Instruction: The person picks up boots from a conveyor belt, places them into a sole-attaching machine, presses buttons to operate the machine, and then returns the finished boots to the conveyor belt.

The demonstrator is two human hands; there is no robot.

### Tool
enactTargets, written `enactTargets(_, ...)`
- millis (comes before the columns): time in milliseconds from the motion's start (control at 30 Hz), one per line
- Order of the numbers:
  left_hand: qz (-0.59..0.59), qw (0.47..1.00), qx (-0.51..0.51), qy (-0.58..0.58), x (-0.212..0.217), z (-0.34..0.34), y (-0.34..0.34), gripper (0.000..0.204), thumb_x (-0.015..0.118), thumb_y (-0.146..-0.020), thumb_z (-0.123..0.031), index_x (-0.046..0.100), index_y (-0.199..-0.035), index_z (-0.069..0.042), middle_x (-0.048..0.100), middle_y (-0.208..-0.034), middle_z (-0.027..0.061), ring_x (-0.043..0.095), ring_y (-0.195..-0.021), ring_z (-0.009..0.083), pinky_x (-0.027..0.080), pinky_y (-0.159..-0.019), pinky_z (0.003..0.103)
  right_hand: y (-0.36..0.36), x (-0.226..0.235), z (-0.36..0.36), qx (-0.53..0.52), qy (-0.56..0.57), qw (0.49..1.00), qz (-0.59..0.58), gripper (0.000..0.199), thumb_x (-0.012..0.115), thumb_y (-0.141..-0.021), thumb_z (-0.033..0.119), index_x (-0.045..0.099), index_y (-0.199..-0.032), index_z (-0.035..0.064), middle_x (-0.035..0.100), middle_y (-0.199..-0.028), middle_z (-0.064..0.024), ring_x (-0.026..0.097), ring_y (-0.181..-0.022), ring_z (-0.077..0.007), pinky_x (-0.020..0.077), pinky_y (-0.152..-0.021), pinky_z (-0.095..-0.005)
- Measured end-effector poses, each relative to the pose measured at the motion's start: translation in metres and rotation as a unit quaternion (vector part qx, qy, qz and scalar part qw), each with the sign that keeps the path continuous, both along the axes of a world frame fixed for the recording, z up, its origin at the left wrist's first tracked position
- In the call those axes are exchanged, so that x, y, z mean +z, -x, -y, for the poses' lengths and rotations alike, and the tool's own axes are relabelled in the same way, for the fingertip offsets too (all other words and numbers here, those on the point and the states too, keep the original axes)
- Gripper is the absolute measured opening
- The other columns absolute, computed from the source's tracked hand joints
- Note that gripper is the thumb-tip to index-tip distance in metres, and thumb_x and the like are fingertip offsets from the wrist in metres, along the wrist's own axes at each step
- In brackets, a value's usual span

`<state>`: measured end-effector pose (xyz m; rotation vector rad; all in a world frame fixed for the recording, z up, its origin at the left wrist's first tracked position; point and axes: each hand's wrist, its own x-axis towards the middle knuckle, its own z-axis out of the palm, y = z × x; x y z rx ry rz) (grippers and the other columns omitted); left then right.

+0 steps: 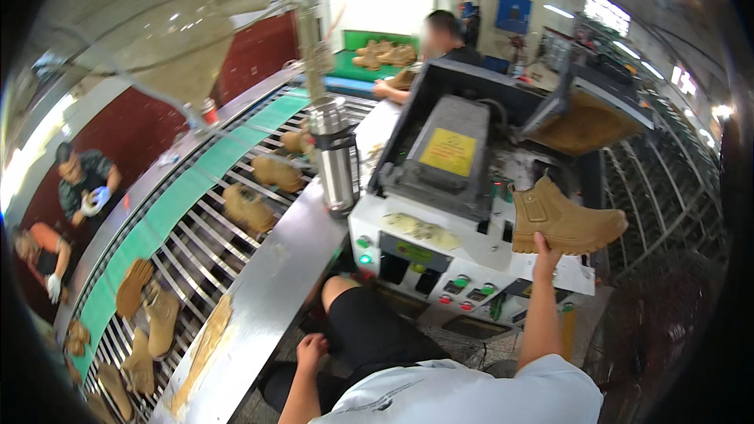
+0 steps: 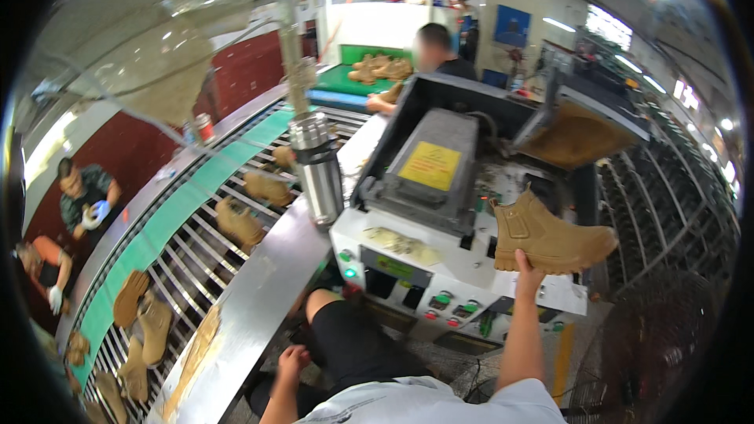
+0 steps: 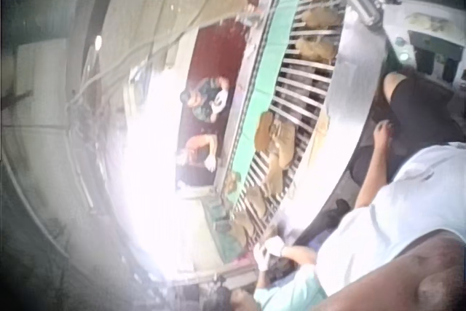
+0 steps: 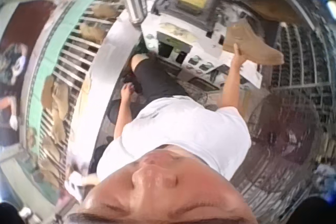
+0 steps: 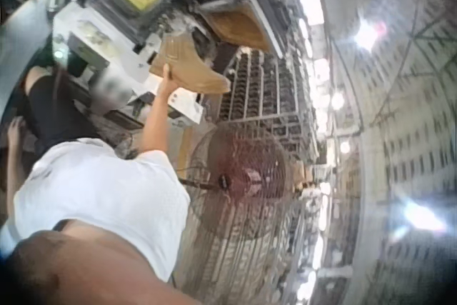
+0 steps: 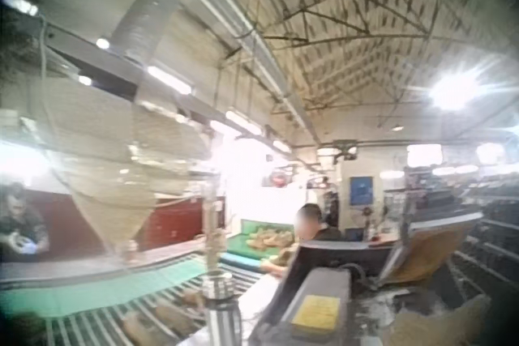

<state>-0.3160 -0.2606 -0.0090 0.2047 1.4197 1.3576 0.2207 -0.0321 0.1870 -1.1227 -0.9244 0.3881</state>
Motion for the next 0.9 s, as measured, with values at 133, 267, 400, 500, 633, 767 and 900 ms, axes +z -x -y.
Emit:
enactTargets(133, -0.021, 0.976, -0.18, -0.124, 0.112, -0.056, -0.03, 0.035, 0.058, -0.093, -0.025, 0.056, -0.122, -0.005, 0.064, -0.104, 0.0053, 0.063, -0.096, 0.0163, 0.05, -0.085, 0.032, 0.073, 0.028, 0.003, 0.29, 0.037, 0.953, -0.083, 0.068, 0.072, -0.075, 0.017, 0.043, -0.133, -0.0019, 0.052, -0.129, -0.0076, 0.05, -0.116, -0.0236, 0.0377, -0.102, -0.0372)
enactTargets(267, 0.119, 0.867, -0.281, -0.395, 0.201, -0.104, -0.036, 0.079, 0.062, -0.086, -0.05, 0.034, -0.143, -0.002, 0.049, -0.136, 0.0124, 0.048, -0.124, 0.0249, 0.036, -0.105, 0.041, 0.165, 0.065, 0.023, 0.581, 0.151, 0.795, -0.089, 0.073, 0.073, -0.074, 0.021, 0.041, -0.137, 0.0017, 0.05, -0.134, -0.0077, 0.047, -0.122, -0.023, 0.0373, -0.104, -0.0381)
enactTargets(400, 0.257, 0.897, -0.198, -0.299, 0.194, -0.058, 0.001, 0.086, 0.071, -0.075, -0.049, 0.039, -0.139, -0.002, 0.05, -0.135, 0.0176, 0.053, -0.119, 0.0322, 0.043, -0.102, 0.048, 0.287, 0.079, 0.056, 0.724, 0.28, 0.627, 0.067, 0.055, 0.054, -0.095, 0.027, 0.037, -0.139, -0.0017, 0.05, -0.133, -0.0109, 0.047, -0.122, -0.0218, 0.0327, -0.106, -0.0345)
enactTargets(500, 0.248, 0.939, 0.07, -0.226, 0.163, -0.002, 0.02, 0.064, 0.057, -0.077, -0.021, 0.043, -0.135, 0.0, 0.055, -0.127, 0.0212, 0.057, -0.113, 0.0374, 0.046, -0.098, 0.048, 0.345, 0.06, 0.09, 0.764, 0.203, 0.569, 0.227, 0.061, 0.053, -0.096, 0.031, 0.032, -0.14, -0.007, 0.04, -0.141, -0.022, 0.04, -0.131, -0.0283, 0.0297, -0.109, -0.0369)
enactTargets(633, 0.161, 0.95, 0.203, -0.175, 0.112, 0.034, 0.058, 0.064, 0.057, -0.077, -0.027, 0.044, -0.134, -0.001, 0.056, -0.125, 0.0196, 0.057, -0.111, 0.0357, 0.048, -0.095, 0.048, 0.388, 0.022, 0.116, 0.731, 0.116, 0.593, 0.317, 0.065, 0.053, -0.095, 0.039, 0.036, -0.137, -0.0071, 0.041, -0.137, -0.0257, 0.039, -0.129, -0.0376, 0.0323, -0.108, -0.037)
enactTargets(767, 0.132, 0.948, 0.246, -0.153, 0.092, 0.024, 0.143, 0.064, 0.059, -0.077, -0.031, 0.045, -0.133, -0.003, 0.058, -0.121, 0.0171, 0.059, -0.106, 0.0349, 0.05, -0.09, 0.048, 0.4, 0.01, 0.108, 0.746, 0.113, 0.575, 0.315, 0.054, 0.054, -0.094, 0.042, 0.05, -0.13, 0.0016, 0.042, -0.136, -0.0229, 0.043, -0.127, -0.0346, 0.0359, -0.105, -0.039)
enactTargets(900, -0.011, 0.98, 0.186, -0.07, 0.116, -0.03, 0.276, 0.052, 0.057, -0.079, -0.032, 0.053, -0.123, -0.005, 0.062, -0.111, 0.0138, 0.063, -0.098, 0.03, 0.053, -0.083, 0.043, 0.394, -0.023, 0.081, 0.712, 0.207, 0.605, 0.292, 0.049, 0.056, -0.092, 0.042, 0.055, -0.125, 0.0055, 0.046, -0.134, -0.0201, 0.048, -0.123, -0.0342, 0.04, -0.101, -0.0382)
